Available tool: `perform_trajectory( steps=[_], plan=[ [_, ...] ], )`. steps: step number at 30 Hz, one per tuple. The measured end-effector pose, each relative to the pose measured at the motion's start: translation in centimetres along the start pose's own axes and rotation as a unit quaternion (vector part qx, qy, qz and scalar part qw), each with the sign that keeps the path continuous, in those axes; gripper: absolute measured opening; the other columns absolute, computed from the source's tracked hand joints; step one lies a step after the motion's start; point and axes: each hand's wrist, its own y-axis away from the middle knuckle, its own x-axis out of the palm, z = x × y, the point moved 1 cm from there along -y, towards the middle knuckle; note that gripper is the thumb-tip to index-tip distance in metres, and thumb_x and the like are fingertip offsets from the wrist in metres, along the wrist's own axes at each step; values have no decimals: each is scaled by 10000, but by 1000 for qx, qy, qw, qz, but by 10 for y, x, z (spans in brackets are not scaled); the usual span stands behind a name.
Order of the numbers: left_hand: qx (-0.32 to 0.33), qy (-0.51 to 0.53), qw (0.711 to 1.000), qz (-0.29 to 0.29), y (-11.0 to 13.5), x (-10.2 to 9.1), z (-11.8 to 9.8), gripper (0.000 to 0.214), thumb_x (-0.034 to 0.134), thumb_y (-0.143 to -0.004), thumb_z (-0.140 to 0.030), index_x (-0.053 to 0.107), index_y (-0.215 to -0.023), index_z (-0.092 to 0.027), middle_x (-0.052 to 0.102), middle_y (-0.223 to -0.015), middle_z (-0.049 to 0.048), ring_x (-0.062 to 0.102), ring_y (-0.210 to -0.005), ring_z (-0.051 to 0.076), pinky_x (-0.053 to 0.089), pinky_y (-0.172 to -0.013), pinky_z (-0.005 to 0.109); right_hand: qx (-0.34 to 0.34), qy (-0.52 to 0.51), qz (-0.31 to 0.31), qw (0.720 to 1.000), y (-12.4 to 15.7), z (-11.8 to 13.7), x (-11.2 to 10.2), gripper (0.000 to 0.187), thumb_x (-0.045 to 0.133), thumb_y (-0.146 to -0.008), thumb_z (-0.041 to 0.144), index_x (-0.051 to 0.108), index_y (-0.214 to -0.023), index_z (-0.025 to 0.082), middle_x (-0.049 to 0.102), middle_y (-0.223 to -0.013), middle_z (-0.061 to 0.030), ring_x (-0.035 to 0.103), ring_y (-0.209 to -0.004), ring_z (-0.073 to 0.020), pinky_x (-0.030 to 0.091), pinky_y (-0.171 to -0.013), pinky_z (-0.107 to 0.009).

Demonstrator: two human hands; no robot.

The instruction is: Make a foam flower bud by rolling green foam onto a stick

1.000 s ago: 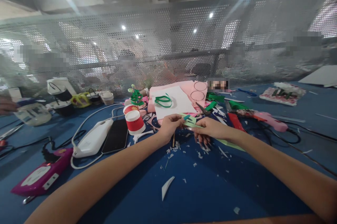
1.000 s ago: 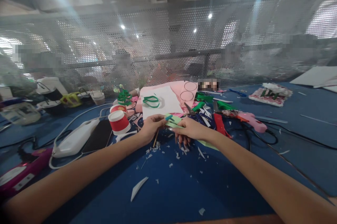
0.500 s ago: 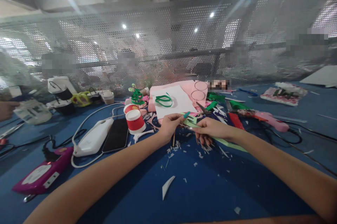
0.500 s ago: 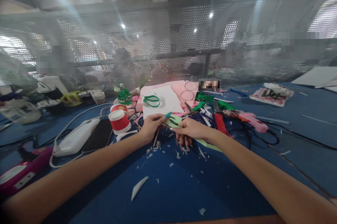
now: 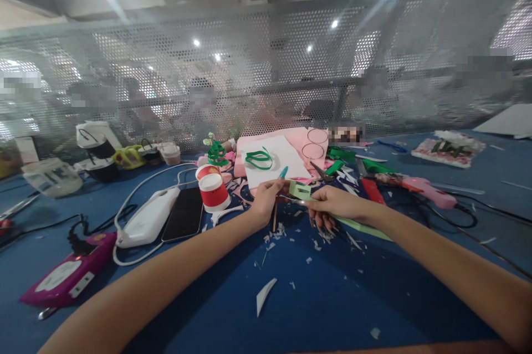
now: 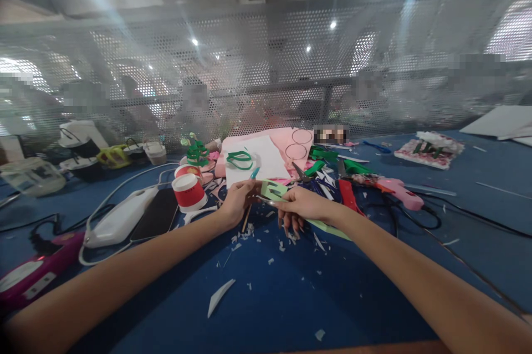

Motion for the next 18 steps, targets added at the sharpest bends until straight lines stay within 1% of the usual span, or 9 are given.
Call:
perform_trajectory(
  steps=[6,9,11,14,18],
  plan=[
    [3,-8,1000,1,0,1,0,335,650,-629,-447,671,-726,-127,649,-694,46,578,-668,138,429,-538,213,4,7,-7,1000,-1,-1,0,447,537,-738,561,572,-630,129,633,-539,-49,496,-330,-70,395,-331,-186],
    [16,-39,998,36,1,3,0,345,676,-611,-426,679,-769,-119,657,-717,42,571,-657,130,431,-570,223,5,11,-11,1000,-1,-1,0,463,529,-741,566,582,-632,119,627,-528,-50,492,-325,-69,386,-323,-182],
    [21,-64,996,53,1,5,0,355,725,-561,-382,678,-790,-115,663,-723,39,571,-647,127,429,-593,229,2,14,-12,1000,-1,-1,0,475,529,-740,567,590,-622,111,622,-517,-52,486,-319,-67,378,-317,-179],
    [21,-75,996,52,1,6,1,386,775,-487,-326,667,-788,-110,667,-715,37,581,-650,131,436,-624,241,-4,12,-7,1000,-1,-2,0,474,530,-742,562,598,-616,110,620,-510,-52,478,-312,-65,369,-306,-179],
    [16,-81,995,53,1,5,2,384,775,-487,-324,658,-781,-106,660,-697,37,593,-655,138,455,-650,260,-7,0,-2,1000,-2,-4,0,438,539,-746,539,581,-611,125,620,-506,-44,466,-299,-63,345,-284,-174]
  ],
)
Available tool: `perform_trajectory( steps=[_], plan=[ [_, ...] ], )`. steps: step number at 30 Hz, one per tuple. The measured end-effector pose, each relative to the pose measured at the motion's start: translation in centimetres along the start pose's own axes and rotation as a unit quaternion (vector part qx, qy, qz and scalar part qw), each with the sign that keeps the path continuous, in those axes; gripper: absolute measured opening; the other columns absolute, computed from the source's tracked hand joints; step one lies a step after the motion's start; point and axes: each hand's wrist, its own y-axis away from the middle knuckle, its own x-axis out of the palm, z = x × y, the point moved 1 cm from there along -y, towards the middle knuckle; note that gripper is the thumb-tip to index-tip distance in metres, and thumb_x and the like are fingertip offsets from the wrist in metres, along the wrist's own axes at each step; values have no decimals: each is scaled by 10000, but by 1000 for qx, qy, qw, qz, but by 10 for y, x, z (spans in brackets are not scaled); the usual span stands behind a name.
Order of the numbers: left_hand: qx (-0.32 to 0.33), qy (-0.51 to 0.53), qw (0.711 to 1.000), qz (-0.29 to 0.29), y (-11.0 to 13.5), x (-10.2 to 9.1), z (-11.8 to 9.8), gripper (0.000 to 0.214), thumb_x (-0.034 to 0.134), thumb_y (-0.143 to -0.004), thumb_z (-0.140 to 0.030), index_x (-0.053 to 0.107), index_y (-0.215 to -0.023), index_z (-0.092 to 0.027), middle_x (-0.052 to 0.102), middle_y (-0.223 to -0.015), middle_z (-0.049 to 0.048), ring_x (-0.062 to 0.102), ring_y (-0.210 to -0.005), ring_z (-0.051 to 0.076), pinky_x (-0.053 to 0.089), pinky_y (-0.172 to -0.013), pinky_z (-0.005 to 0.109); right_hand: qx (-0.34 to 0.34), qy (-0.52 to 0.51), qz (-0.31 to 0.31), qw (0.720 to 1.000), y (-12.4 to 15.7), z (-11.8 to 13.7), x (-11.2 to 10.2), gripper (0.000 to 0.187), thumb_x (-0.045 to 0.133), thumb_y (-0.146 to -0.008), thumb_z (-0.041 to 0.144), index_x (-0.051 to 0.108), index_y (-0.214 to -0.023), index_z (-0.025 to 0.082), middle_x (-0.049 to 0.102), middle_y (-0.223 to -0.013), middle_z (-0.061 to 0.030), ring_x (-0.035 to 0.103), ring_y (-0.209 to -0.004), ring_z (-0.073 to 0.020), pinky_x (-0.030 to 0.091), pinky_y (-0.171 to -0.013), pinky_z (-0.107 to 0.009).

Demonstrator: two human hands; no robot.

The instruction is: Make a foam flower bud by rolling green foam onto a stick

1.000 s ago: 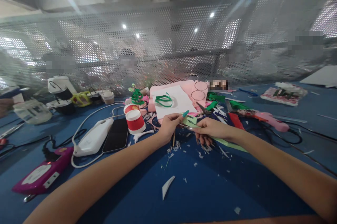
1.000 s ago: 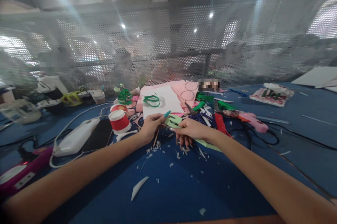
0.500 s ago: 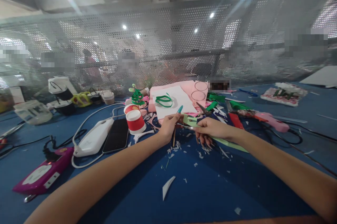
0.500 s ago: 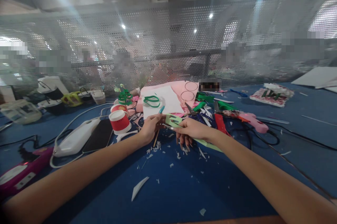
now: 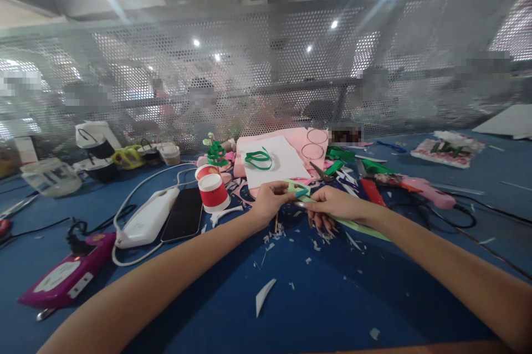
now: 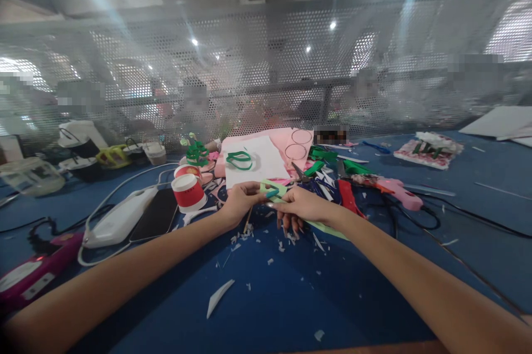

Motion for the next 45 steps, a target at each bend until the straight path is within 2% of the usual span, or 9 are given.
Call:
perform_trajectory(
  steps=[12,14,16,18,20,24,28,34,45],
  plan=[
    [0,-17,999,-35,-1,-3,2,428,774,-493,-317,611,-827,-104,636,-627,14,583,-578,116,453,-589,240,2,17,13,1000,2,3,1,455,519,-744,563,583,-598,136,617,-512,-46,456,-312,-69,376,-333,-204],
    [6,-29,999,-25,0,-3,1,444,764,-521,-313,594,-874,-104,627,-612,8,570,-552,104,437,-564,227,-8,35,-29,999,2,2,0,451,502,-749,575,572,-620,149,610,-515,-39,477,-344,-84,393,-361,-217],
    [10,-44,999,-2,2,-2,-1,471,751,-551,-308,567,-937,-109,609,-588,-8,555,-530,93,418,-541,214,-41,68,-117,990,2,2,-3,448,467,-764,588,560,-657,163,603,-542,-33,509,-407,-108,401,-390,-229],
    [15,-64,998,25,4,-1,-4,508,742,-570,-300,534,-996,-117,586,-562,-27,539,-513,85,396,-520,200,-87,109,-205,969,2,3,-8,440,433,-785,585,545,-685,171,595,-588,-32,539,-492,-131,406,-427,-237],
    [17,-86,995,53,7,1,-5,548,741,-571,-296,509,-1036,-123,560,-539,-45,515,-494,76,372,-497,187,-130,146,-247,949,3,5,-10,412,438,-795,561,534,-700,171,588,-634,-31,546,-562,-141,409,-472,-239],
    [1,-120,985,123,10,5,-7,637,750,-548,-278,469,-1097,-120,534,-536,-59,491,-484,73,365,-482,184,-177,206,-218,937,5,11,-7,340,494,-788,497,529,-709,168,550,-645,-11,497,-580,-123,382,-513,-230],
    [-15,-153,973,171,10,6,-7,668,758,-520,-255,471,-1106,-112,566,-589,-28,532,-530,101,391,-492,199,-194,272,-179,925,3,11,0,304,493,-809,422,513,-643,168,500,-600,8,433,-536,-102,330,-494,-226],
    [-1,-134,978,157,8,5,-7,554,737,-564,-251,505,-1050,-122,597,-642,-7,571,-598,110,443,-578,227,-209,298,-198,910,0,6,0,268,483,-821,337,506,-620,161,433,-540,29,370,-493,-84,270,-465,-221],
    [-25,-112,984,138,6,4,-4,534,748,-551,-253,542,-1029,-133,605,-560,-17,580,-532,116,465,-561,243,-231,308,-231,894,4,12,7,234,470,-818,268,483,-607,169,429,-523,26,370,-484,-90,258,-471,-231]
  ],
)
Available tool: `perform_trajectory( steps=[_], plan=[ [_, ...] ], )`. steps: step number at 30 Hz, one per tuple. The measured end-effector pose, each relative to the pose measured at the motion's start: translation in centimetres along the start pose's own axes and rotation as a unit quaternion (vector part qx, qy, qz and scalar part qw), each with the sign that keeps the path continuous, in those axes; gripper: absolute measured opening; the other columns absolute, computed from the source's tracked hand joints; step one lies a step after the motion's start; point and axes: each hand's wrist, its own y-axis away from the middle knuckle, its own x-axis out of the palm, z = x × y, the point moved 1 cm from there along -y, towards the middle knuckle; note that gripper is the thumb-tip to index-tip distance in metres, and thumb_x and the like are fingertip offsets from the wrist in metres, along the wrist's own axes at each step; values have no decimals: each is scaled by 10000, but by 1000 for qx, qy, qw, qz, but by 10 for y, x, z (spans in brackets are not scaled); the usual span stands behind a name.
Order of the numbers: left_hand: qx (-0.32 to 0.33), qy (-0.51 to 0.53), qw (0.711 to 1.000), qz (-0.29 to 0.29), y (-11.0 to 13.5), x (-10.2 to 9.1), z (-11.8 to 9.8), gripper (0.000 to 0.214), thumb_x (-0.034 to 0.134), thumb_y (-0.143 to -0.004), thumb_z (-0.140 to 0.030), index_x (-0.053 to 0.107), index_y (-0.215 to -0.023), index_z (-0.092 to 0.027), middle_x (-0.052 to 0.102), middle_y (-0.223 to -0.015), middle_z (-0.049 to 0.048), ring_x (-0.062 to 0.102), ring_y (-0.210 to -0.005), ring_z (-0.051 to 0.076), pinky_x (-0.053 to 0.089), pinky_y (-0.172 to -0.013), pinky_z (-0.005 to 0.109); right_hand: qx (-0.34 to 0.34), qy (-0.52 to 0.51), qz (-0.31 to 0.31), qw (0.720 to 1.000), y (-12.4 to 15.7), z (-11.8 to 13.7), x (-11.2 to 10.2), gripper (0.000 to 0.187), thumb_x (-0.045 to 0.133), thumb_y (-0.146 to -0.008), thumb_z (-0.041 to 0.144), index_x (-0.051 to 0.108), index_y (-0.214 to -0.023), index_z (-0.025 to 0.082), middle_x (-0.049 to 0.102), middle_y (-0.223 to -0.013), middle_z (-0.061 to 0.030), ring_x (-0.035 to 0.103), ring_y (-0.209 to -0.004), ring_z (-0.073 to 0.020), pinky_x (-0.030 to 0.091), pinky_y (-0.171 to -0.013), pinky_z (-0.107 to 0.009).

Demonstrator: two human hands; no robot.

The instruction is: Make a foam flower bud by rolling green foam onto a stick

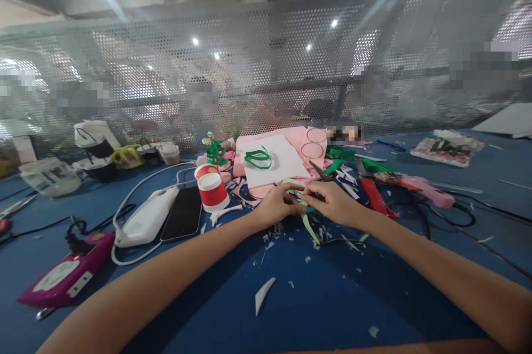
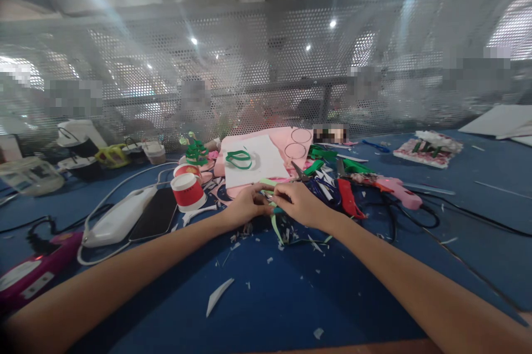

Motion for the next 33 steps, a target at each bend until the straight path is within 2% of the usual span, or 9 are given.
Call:
perform_trajectory(
  steps=[8,13,22,28,33],
  plan=[
    [-1,28,1000,2,1,1,-4,529,762,-529,-257,552,-998,-129,602,-553,-27,572,-524,102,454,-545,220,-5,12,-15,1000,0,-1,0,270,420,-848,312,464,-619,178,417,-531,21,373,-495,-101,267,-487,-236],
    [19,19,1000,-6,1,0,-2,514,748,-554,-269,538,-1001,-128,584,-543,-32,546,-518,94,439,-540,218,15,7,-27,999,0,-3,0,274,413,-848,321,455,-620,175,409,-540,26,366,-500,-100,268,-492,-233],
    [45,18,998,-47,1,-1,-2,518,718,-590,-231,496,-1046,-125,560,-566,-39,515,-508,76,407,-525,206,40,-30,-45,998,-1,-7,2,281,419,-850,345,451,-630,173,390,-535,33,349,-494,-93,255,-471,-228],
    [32,-6,999,-29,2,0,-2,483,708,-599,-226,509,-1027,-124,556,-556,-40,519,-517,80,419,-534,208,53,-67,0,996,-1,-7,-1,341,398,-854,411,436,-610,175,358,-547,31,340,-511,-100,264,-478,-235],
    [25,0,1000,-11,2,1,-1,543,725,-572,-206,488,-1054,-125,552,-547,-47,536,-531,89,432,-540,212,42,-45,50,997,-2,-9,-2,355,436,-834,432,479,-598,170,360,-542,28,328,-507,-99,250,-475,-239]
  ],
)
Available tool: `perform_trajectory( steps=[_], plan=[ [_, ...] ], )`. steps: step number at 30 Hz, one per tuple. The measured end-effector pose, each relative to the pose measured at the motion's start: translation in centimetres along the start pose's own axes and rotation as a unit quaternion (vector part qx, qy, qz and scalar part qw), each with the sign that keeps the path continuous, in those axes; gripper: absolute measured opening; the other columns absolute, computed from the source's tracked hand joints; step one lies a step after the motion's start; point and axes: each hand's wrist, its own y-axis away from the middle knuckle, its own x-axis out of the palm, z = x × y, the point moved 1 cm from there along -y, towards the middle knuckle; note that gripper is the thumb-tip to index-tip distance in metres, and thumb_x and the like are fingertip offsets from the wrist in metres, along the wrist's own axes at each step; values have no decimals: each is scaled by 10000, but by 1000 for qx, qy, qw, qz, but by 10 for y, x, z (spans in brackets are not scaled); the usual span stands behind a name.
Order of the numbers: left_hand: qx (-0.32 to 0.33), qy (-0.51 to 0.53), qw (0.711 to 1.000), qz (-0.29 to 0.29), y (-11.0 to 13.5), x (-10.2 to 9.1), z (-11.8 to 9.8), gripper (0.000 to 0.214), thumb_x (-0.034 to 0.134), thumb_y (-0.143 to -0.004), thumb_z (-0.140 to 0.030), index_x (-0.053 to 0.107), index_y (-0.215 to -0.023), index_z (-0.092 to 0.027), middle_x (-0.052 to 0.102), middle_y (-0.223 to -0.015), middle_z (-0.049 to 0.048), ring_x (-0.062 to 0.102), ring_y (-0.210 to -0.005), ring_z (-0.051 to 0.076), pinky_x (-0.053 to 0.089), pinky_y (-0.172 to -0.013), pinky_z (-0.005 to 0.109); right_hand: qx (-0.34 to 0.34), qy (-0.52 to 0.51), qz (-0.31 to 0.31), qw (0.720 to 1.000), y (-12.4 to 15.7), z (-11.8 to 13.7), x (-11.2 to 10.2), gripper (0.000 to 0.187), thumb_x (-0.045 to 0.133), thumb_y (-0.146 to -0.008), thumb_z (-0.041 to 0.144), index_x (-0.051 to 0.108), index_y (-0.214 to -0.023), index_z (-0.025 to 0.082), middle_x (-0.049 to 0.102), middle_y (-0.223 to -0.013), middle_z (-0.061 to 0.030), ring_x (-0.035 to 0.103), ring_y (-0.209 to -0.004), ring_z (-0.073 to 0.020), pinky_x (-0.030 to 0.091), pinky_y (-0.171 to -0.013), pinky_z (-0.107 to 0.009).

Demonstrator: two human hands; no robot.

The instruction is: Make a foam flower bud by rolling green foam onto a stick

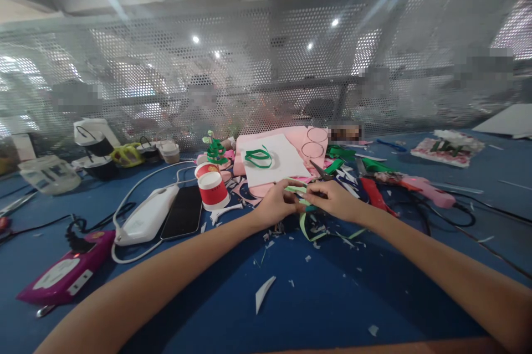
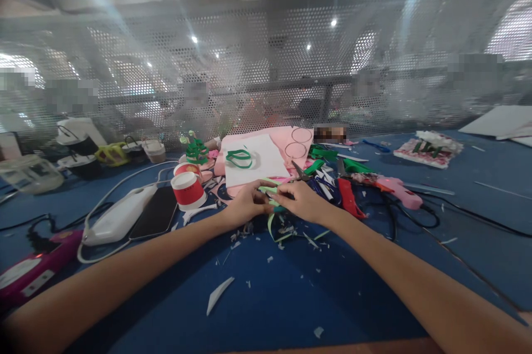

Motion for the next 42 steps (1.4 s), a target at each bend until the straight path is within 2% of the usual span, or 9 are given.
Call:
perform_trajectory(
  steps=[13,19,22,25,28,33,37,42],
  plan=[
    [6,16,1000,-4,1,-1,-1,534,727,-570,-206,485,-1040,-128,567,-545,-40,540,-521,87,421,-541,212,-17,1,13,1000,0,-1,-2,370,407,-848,429,468,-584,176,357,-535,26,334,-517,-101,254,-478,-235],
    [-7,-20,1000,18,2,2,-4,581,696,-561,-120,469,-1096,-128,587,-569,-26,555,-524,103,414,-503,202,-13,-2,75,997,2,1,1,408,468,-803,503,445,-564,173,349,-511,41,309,-483,-84,228,-451,-231],
    [-11,-25,999,33,3,3,-4,606,677,-568,-101,449,-1128,-136,602,-594,-12,565,-531,111,411,-492,202,-12,-13,118,993,2,0,6,413,438,-826,492,465,-570,168,337,-502,43,294,-471,-80,210,-442,-234],
    [-8,-29,999,31,3,3,-2,635,693,-549,-104,444,-1131,-145,614,-633,-3,569,-553,116,413,-495,204,-10,-39,134,990,2,0,9,414,411,-847,468,501,-583,161,347,-502,36,296,-471,-81,202,-439,-239],
    [0,-27,999,18,2,2,-3,643,710,-534,-119,452,-1122,-136,591,-601,-25,560,-558,112,417,-512,206,-4,-56,114,992,0,0,7,433,395,-853,462,507,-565,158,331,-491,35,284,-469,-82,200,-441,-241],
    [-10,19,1000,9,0,2,-6,633,742,-525,-180,468,-1092,-113,569,-549,-47,552,-539,102,432,-539,216,-3,-44,36,998,-2,0,5,428,412,-847,411,432,-501,161,280,-482,44,258,-473,-78,192,-441,-232],
    [-23,42,999,6,-1,2,-4,636,742,-521,-157,470,-1094,-108,585,-554,-41,561,-540,98,449,-560,226,0,-20,16,1000,-1,-1,5,386,433,-832,379,419,-514,161,293,-489,47,279,-468,-75,198,-438,-223],
    [-32,42,999,4,-1,2,-4,612,736,-521,-140,479,-1075,-105,582,-533,-45,564,-520,96,449,-543,219,22,-9,15,1000,0,-1,6,345,429,-828,387,489,-580,154,337,-496,46,302,-453,-75,207,-433,-215]
  ],
)
